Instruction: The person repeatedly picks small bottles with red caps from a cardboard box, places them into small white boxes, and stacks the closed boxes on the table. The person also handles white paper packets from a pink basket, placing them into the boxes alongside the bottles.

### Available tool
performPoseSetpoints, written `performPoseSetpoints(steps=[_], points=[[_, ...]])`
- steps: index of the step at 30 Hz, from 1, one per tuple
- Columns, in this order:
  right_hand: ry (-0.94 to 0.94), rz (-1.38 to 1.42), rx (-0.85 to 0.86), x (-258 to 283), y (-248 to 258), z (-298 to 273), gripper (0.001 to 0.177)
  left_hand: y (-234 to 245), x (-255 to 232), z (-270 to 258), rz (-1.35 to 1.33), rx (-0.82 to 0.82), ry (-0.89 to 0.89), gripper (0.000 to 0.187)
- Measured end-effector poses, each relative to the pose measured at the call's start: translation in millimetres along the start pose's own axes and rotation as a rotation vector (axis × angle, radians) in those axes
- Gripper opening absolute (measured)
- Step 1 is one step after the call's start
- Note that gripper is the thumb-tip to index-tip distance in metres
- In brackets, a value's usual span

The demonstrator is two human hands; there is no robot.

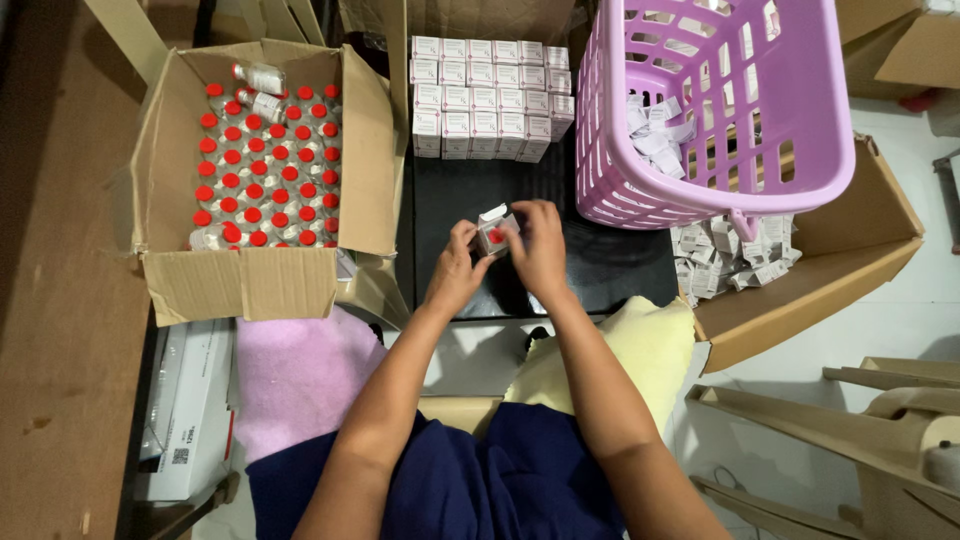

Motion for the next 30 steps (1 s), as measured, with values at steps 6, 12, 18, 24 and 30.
performPoseSetpoints(steps=[6,12,18,24,30], points=[[-0.27,0.568,0.047,-36.8,-13.2,-1.7,0.015,-5.1,1.0,-4.7,0.161,0.016,-0.128,0.051],[-0.184,0.394,0.082,-37.1,-13.1,-6.7,0.009,0.4,-11.3,-2.1,0.194,0.009,-0.236,0.039],[-0.164,0.244,0.068,-32.7,-15.7,-6.1,0.013,1.0,-7.8,-4.3,0.169,-0.011,-0.22,0.038],[-0.033,0.205,0.082,-19.5,-9.4,-2.5,0.012,-2.7,-3.4,-4.2,0.169,-0.007,-0.227,0.034],[0.015,0.326,-0.048,4.1,7.1,6.8,0.026,0.1,-3.1,-2.8,0.149,0.004,-0.246,0.031]])
Point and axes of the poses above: each hand's wrist, its own z-axis towards the middle knuckle, its own y-axis out of the back of the hand, x = y × z, the point moved 1 cm from there along z, towards the middle knuckle, and after that the axes turned 3 degrees about x, right-handed, at the moved point
